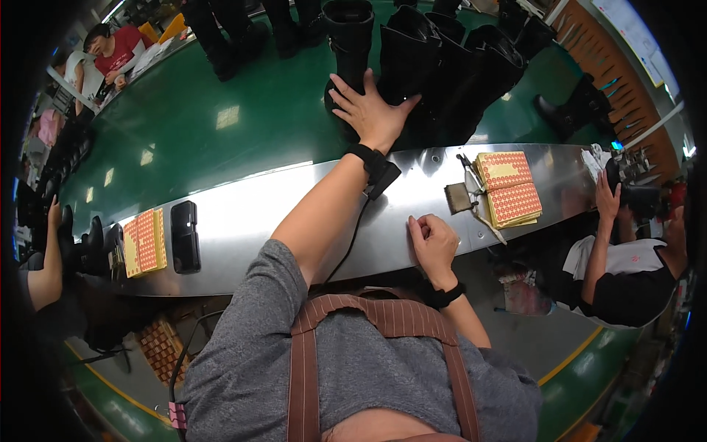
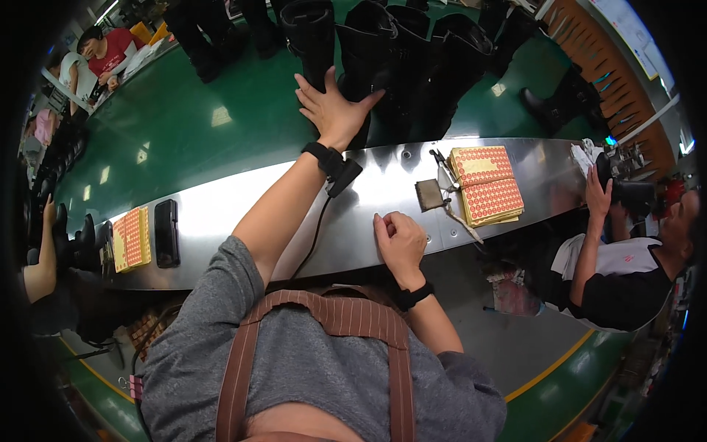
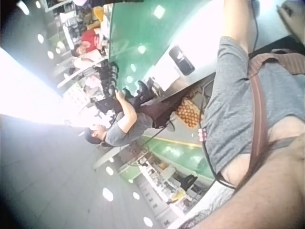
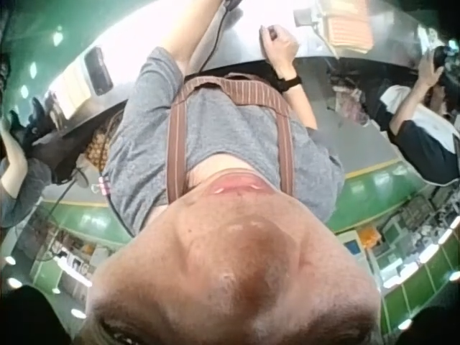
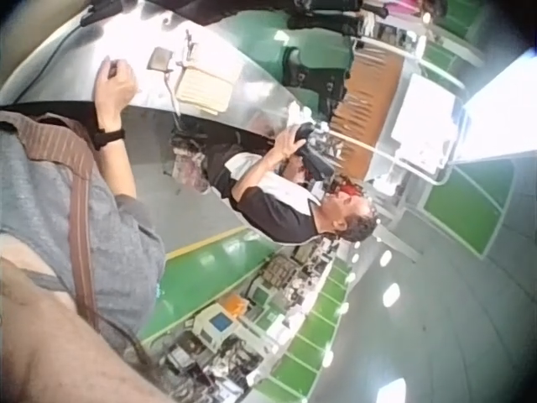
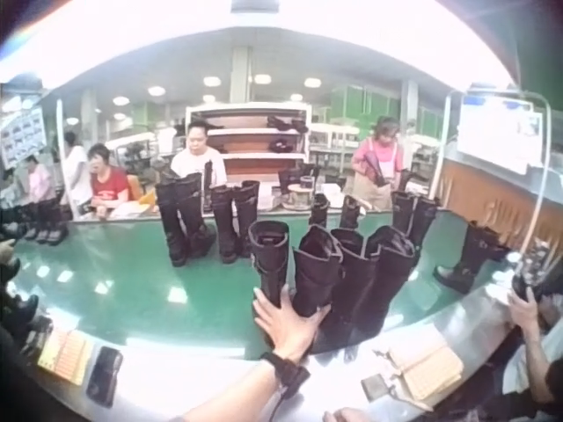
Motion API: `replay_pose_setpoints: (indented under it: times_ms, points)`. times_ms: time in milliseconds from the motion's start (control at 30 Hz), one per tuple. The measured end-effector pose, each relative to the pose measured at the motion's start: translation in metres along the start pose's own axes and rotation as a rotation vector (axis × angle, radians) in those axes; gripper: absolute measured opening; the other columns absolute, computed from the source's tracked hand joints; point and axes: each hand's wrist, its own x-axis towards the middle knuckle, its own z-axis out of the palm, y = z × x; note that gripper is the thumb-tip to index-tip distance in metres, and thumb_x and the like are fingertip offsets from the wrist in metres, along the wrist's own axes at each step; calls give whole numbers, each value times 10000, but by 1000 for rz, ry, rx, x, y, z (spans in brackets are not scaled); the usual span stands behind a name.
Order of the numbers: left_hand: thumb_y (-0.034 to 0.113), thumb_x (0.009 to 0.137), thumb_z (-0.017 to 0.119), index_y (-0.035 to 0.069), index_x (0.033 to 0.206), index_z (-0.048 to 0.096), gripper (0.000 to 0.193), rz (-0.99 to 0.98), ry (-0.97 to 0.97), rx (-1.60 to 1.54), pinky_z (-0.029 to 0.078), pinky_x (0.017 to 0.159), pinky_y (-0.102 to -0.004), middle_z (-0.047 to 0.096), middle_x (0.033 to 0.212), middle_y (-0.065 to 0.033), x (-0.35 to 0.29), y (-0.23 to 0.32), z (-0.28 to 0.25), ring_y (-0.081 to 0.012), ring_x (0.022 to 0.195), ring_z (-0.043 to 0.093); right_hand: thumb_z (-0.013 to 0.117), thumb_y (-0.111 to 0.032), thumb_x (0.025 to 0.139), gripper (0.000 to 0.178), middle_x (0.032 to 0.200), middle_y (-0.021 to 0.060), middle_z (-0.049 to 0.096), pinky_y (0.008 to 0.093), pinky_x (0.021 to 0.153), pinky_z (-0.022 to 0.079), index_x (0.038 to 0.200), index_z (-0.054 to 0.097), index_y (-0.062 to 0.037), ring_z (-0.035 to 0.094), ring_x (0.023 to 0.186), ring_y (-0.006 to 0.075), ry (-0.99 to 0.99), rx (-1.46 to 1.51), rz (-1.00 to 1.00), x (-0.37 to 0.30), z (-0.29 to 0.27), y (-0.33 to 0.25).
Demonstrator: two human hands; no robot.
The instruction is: Inspecting and checking the quality of black tall boots on a production line, including checking zippers and applying stickers.
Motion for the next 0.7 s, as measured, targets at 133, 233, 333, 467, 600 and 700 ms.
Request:
replay_pose_setpoints:
  times_ms: [133, 233, 333, 467, 600, 700]
  points:
    - [515, 767, 681, 106, 1261, 558, 653, 72, 124, -40, 254, 1049, -586, 241, 1425, -315, 35, -23, 8, -511, 1299, 255, 689, -193, 791, 237, 563, 60, 541, 374, 505, 387, 633, 569, -63, 529, 523, 253, 3, -15, -63, 2, -3, -2]
    - [456, 852, 606, 33, 1066, 656, 476, 151, 254, -177, 431, 884, -478, 563, 1087, -294, 63, -69, -23, -437, 1023, 520, 690, -179, 786, 236, 559, 53, 535, 375, 509, 382, 624, 558, -69, 527, 527, 249, 22, -15, -88, 1, -2, -1]
    - [482, 870, 587, -17, 991, 658, 518, 186, 388, -2, 473, 780, -474, 635, 884, -262, 82, -120, -78, -432, 852, 587, 693, -173, 784, 236, 560, 50, 529, 373, 517, 381, 623, 554, -71, 523, 529, 246, 24, -6, -84, 0, -1, -1]
    - [477, 861, 617, -13, 977, 661, 506, 375, 625, 167, 489, 732, -466, 643, 917, -246, 102, -179, -165, -431, 822, 602, 693, -167, 784, 239, 560, 45, 517, 373, 529, 375, 621, 547, -72, 510, 528, 244, 41, -32, -92, 1, 1, -2]
    - [474, 848, 633, 31, 1015, 681, 475, 315, 738, 335, 490, 765, -460, 646, 926, -232, 125, -241, -236, -419, 871, 606, 692, -169, 786, 245, 558, 46, 511, 377, 530, 368, 618, 542, -72, 502, 526, 244, 49, -62, -119, 1, 3, -1]
    - [500, 845, 617, 11, 1009, 680, 520, 126, 513, 359, 477, 807, -457, 642, 965, -251, 132, -300, -264, -437, 896, 595, 691, -169, 786, 250, 555, 45, 504, 381, 534, 360, 616, 537, -71, 495, 525, 249, 49, -70, -115, -2, 5, 0]
